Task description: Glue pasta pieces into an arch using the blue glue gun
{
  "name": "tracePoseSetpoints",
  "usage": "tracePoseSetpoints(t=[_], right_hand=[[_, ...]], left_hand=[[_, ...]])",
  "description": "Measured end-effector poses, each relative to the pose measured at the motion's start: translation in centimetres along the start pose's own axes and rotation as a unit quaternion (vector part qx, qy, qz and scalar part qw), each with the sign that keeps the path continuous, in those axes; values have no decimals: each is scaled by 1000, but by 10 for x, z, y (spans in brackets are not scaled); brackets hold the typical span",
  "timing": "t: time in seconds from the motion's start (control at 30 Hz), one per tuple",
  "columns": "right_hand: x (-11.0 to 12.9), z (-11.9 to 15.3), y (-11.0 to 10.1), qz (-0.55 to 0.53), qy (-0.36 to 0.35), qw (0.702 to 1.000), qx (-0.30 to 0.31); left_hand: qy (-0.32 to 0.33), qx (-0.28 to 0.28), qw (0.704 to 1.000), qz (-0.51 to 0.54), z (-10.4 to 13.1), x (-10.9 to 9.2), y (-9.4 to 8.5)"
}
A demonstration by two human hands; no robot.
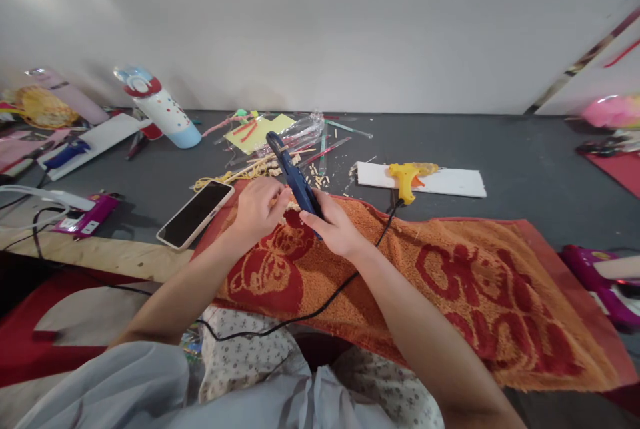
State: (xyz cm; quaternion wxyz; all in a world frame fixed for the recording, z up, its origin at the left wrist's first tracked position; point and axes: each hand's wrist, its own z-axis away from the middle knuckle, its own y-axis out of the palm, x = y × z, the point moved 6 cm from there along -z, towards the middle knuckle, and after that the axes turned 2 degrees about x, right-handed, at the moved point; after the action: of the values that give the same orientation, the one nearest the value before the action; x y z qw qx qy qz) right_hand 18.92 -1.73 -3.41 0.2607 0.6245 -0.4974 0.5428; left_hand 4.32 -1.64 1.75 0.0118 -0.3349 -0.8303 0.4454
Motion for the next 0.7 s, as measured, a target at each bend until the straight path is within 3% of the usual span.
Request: tracePoseSetpoints(t=[0.1, 0.17, 0.27, 0.37, 0.7], right_hand=[[0, 0, 1, -5, -2, 1000, 6], [-1, 1, 3, -7, 1, 1000, 10], [-2, 1, 7, -21, -9, 1000, 17], [-2, 1, 10, -34, -26, 999, 23], [-1, 0, 9, -6, -23, 999, 23]], left_hand=[[-97, 78, 982, 142, 2, 8, 20], [-126, 102, 948, 273, 4, 8, 33], [-139, 100, 878, 447, 4, 2, 45], [-159, 98, 833, 521, 6, -1, 51], [-194, 67, 842, 499, 10, 5, 51]])
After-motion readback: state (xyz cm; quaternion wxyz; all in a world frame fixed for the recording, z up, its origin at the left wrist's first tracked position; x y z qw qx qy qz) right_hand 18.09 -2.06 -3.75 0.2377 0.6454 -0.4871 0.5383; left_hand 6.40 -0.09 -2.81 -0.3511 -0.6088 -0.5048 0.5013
